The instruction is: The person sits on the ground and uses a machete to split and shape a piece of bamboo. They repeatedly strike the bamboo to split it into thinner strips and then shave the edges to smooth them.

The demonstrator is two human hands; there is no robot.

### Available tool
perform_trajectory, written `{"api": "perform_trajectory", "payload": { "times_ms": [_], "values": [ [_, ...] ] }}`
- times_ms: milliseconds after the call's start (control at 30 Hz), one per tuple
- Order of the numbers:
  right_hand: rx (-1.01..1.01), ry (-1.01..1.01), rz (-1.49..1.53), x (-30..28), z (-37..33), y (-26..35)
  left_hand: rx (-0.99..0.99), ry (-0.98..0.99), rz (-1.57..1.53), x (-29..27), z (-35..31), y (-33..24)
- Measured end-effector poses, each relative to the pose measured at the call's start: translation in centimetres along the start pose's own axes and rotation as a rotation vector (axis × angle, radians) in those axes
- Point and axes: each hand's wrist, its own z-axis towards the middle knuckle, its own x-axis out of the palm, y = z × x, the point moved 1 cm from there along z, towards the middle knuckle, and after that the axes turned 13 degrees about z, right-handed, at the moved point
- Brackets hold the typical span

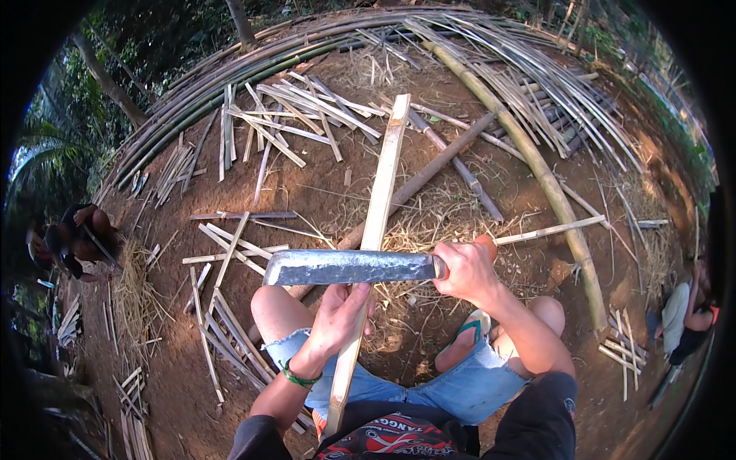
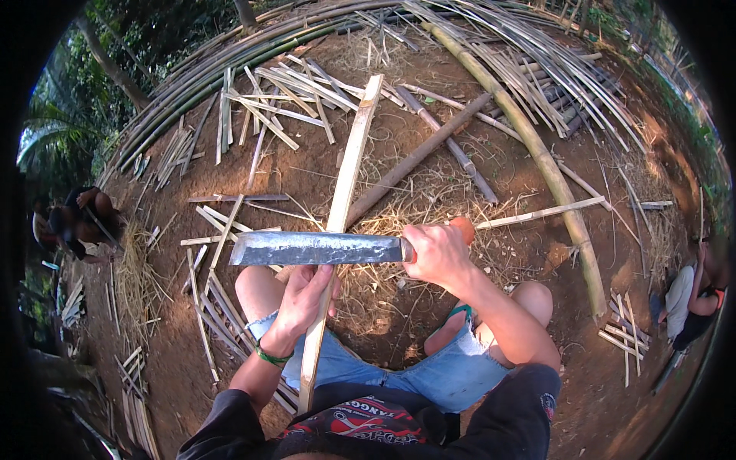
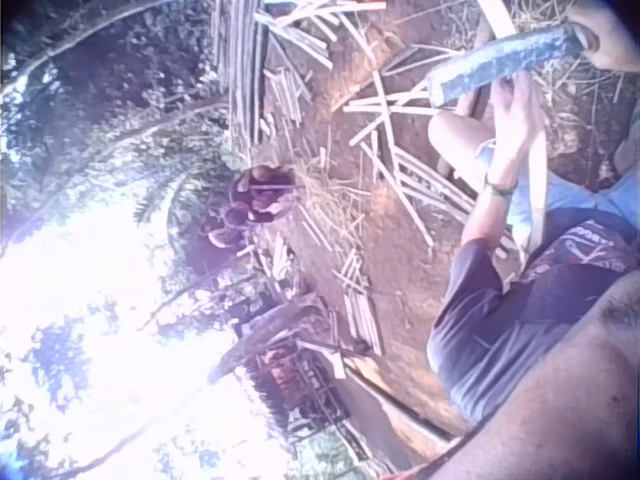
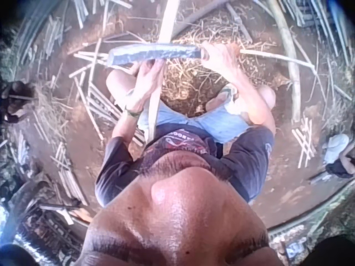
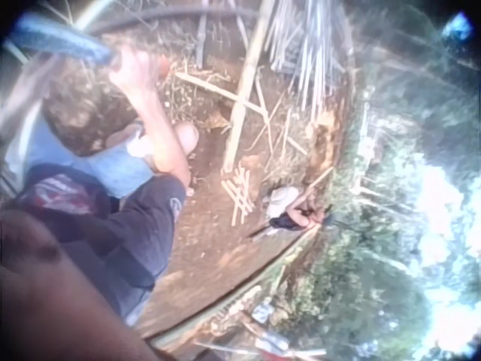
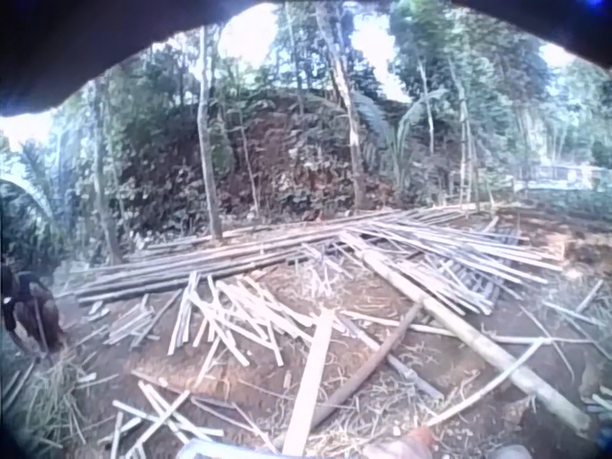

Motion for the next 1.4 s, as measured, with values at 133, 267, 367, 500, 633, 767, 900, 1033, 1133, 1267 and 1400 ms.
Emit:
{"api": "perform_trajectory", "payload": {
  "times_ms": [133, 267, 367, 500, 633, 767, 900, 1033, 1133, 1267, 1400],
  "values": [
    [-0.07, -0.039, -0.034, -0.7, 0.7, -0.1, -0.012, 0.005, -0.018, 0.1, -0.2, -0.3],
    [-0.021, -0.088, -0.042, -1.3, 1.1, -0.6, 0.001, 0.016, -0.052, 0.2, -1.0, -0.5],
    [0.088, -0.178, -0.095, -3.0, 1.7, -2.5, -0.015, 0.077, -0.07, 0.1, -2.5, -0.3],
    [0.135, -0.173, -0.161, -5.0, 2.1, -4.0, -0.02, 0.079, 0.031, 0.0, -3.5, 0.1],
    [0.314, -0.252, -0.265, -7.2, 2.6, -6.8, -0.056, 0.11, 0.017, -0.5, -5.5, 0.3],
    [0.481, -0.366, -0.304, -9.7, 2.4, -8.3, -0.029, 0.093, 0.038, -1.1, -6.4, 1.1],
    [0.38, -0.333, -0.141, -6.6, 1.1, -5.4, -0.015, 0.025, 0.061, -0.6, -4.1, 0.7],
    [0.158, -0.169, -0.065, -2.1, 0.1, -1.9, 0.006, 0.002, 0.119, 0.2, -1.9, -0.3],
    [0.106, -0.124, 0.018, -0.4, 0.1, -0.3, 0.052, -0.027, 0.135, 0.2, -0.8, -0.4],
    [0.16, -0.163, 0.155, -0.8, 0.6, 0.4, 0.119, -0.088, 0.208, 0.1, 0.3, 0.1],
    [0.264, -0.19, 0.371, -0.8, 1.1, 0.3, 0.232, -0.191, 0.206, 0.6, 2.2, 1.0]
  ]
}}
